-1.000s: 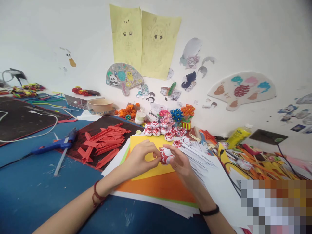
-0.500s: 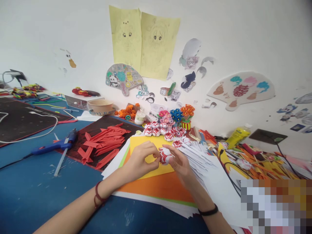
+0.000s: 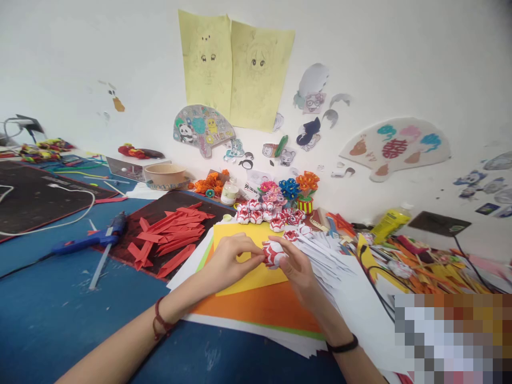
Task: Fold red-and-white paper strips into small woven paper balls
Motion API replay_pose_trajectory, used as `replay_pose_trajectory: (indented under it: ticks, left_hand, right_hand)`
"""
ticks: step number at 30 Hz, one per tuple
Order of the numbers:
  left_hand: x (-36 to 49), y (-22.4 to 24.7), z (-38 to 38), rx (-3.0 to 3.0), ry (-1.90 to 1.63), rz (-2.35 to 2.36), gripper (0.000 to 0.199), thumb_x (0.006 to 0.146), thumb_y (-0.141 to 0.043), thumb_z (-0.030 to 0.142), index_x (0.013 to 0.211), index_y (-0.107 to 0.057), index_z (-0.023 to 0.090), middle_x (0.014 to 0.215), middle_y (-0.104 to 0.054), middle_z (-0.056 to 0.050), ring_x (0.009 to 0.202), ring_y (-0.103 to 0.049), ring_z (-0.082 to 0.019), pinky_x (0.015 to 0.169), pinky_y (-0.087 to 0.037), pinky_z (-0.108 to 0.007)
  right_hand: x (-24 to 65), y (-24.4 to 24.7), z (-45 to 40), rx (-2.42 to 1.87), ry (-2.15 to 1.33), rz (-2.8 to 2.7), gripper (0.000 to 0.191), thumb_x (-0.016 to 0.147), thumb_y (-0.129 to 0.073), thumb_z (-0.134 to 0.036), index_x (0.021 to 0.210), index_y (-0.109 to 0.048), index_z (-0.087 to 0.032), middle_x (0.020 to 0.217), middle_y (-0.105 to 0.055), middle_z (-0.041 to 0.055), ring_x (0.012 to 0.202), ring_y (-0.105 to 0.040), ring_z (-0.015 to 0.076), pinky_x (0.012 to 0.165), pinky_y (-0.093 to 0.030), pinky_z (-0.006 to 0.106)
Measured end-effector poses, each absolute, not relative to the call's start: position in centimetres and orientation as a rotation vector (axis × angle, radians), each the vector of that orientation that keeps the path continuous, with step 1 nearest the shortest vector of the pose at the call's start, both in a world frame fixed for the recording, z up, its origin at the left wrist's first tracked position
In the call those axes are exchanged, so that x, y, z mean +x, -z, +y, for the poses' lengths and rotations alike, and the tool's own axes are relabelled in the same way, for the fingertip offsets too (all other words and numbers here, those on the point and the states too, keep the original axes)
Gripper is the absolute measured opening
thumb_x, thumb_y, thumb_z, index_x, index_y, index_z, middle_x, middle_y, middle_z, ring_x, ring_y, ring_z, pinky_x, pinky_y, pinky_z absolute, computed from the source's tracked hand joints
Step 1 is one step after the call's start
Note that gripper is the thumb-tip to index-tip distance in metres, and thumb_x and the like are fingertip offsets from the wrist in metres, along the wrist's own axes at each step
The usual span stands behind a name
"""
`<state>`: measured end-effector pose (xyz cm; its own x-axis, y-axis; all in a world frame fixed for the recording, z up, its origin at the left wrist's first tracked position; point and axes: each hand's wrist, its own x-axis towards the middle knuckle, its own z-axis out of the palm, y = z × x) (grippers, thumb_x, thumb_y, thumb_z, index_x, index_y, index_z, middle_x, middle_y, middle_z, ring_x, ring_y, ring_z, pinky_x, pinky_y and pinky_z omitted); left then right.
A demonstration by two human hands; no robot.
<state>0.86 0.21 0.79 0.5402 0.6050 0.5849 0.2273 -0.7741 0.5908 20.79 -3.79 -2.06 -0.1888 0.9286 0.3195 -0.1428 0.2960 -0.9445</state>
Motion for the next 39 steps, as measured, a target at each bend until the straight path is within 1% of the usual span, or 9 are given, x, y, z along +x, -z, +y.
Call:
replay_pose_trajectory:
  ticks: [2,9,12,16,19,23,31,36,39]
  left_hand:
    - [0.86,-0.76,0.22,2.322,-1.131,0.679,0.015,0.09,-0.062,0.023,0.083,-0.074,0.02,0.077,-0.073,-0.001,0.073,-0.059,-0.012,0.068,-0.04,-0.024]
    - [1.0,-0.91,0.21,2.272,-1.154,0.684,0.011,0.085,-0.065,0.015,0.076,-0.071,0.017,0.071,-0.069,0.001,0.068,-0.056,-0.01,0.066,-0.039,-0.022]
    - [0.94,-1.14,0.17,2.268,-1.13,0.684,0.011,0.081,-0.065,0.01,0.074,-0.07,0.017,0.07,-0.067,0.002,0.067,-0.056,-0.01,0.066,-0.04,-0.022]
    - [0.81,-1.1,-0.02,2.298,-1.162,0.692,0.013,0.077,-0.063,0.006,0.07,-0.066,0.016,0.07,-0.065,0.001,0.07,-0.056,-0.011,0.068,-0.041,-0.023]
    - [0.87,-0.75,-0.12,2.34,-1.233,0.722,0.012,0.076,-0.062,0.006,0.069,-0.064,0.016,0.068,-0.061,0.001,0.069,-0.054,-0.011,0.066,-0.04,-0.023]
    - [1.11,-0.34,-0.17,2.416,-1.329,0.713,0.013,0.078,-0.059,0.007,0.069,-0.064,0.015,0.067,-0.058,0.0,0.066,-0.051,-0.012,0.062,-0.038,-0.023]
    - [1.07,-0.26,-0.2,2.444,-1.363,0.698,0.012,0.076,-0.059,0.007,0.069,-0.062,0.016,0.068,-0.058,0.0,0.067,-0.051,-0.012,0.061,-0.037,-0.023]
    - [0.89,-0.5,-0.1,2.364,-1.278,0.714,0.011,0.08,-0.058,0.009,0.074,-0.064,0.017,0.07,-0.061,0.001,0.068,-0.053,-0.011,0.064,-0.038,-0.022]
    - [0.74,-1.22,-0.16,2.263,-1.144,0.713,0.012,0.087,-0.058,0.017,0.079,-0.067,0.016,0.071,-0.063,0.0,0.066,-0.051,-0.01,0.061,-0.036,-0.022]
  right_hand:
    - [20.8,2.19,-3.69,-0.778,-1.158,-1.418,0.043,0.088,-0.065,-0.043,0.126,-0.058,-0.023,0.113,-0.064,0.0089,0.108,-0.062,0.0266,0.084,-0.053,0.036]
    - [20.73,2.2,-3.59,-0.767,-1.164,-1.428,0.043,0.087,-0.066,-0.044,0.125,-0.058,-0.024,0.115,-0.064,0.0093,0.103,-0.064,0.0255,0.082,-0.055,0.037]
    - [20.67,2.06,-3.69,-0.766,-1.18,-1.444,0.043,0.088,-0.066,-0.044,0.125,-0.058,-0.024,0.111,-0.065,0.0086,0.102,-0.065,0.0251,0.082,-0.055,0.037]
    - [20.52,2.24,-3.69,-0.766,-1.166,-1.452,0.041,0.088,-0.066,-0.039,0.125,-0.057,-0.024,0.107,-0.067,0.0073,0.096,-0.066,0.022,0.081,-0.055,0.035]
    - [20.4,2.56,-3.63,-0.76,-1.144,-1.458,0.042,0.087,-0.069,-0.034,0.125,-0.056,-0.024,0.108,-0.068,0.0071,0.096,-0.066,0.0213,0.083,-0.055,0.035]
    - [20.29,2.8,-3.6,-0.781,-1.099,-1.475,0.043,0.085,-0.071,-0.031,0.124,-0.055,-0.023,0.108,-0.068,0.0078,0.099,-0.066,0.0217,0.088,-0.053,0.037]
    - [20.24,2.84,-3.59,-0.76,-1.128,-1.441,0.044,0.084,-0.072,-0.031,0.124,-0.055,-0.023,0.107,-0.069,0.0075,0.098,-0.067,0.0217,0.087,-0.054,0.037]
    - [20.22,2.37,-3.76,-0.74,-1.163,-1.374,0.044,0.083,-0.073,-0.033,0.123,-0.057,-0.023,0.108,-0.068,0.0073,0.097,-0.067,0.022,0.084,-0.056,0.036]
    - [20.3,2.03,-3.85,-0.743,-1.159,-1.349,0.045,0.082,-0.073,-0.038,0.122,-0.059,-0.023,0.11,-0.067,0.0078,0.094,-0.067,0.0219,0.081,-0.057,0.036]
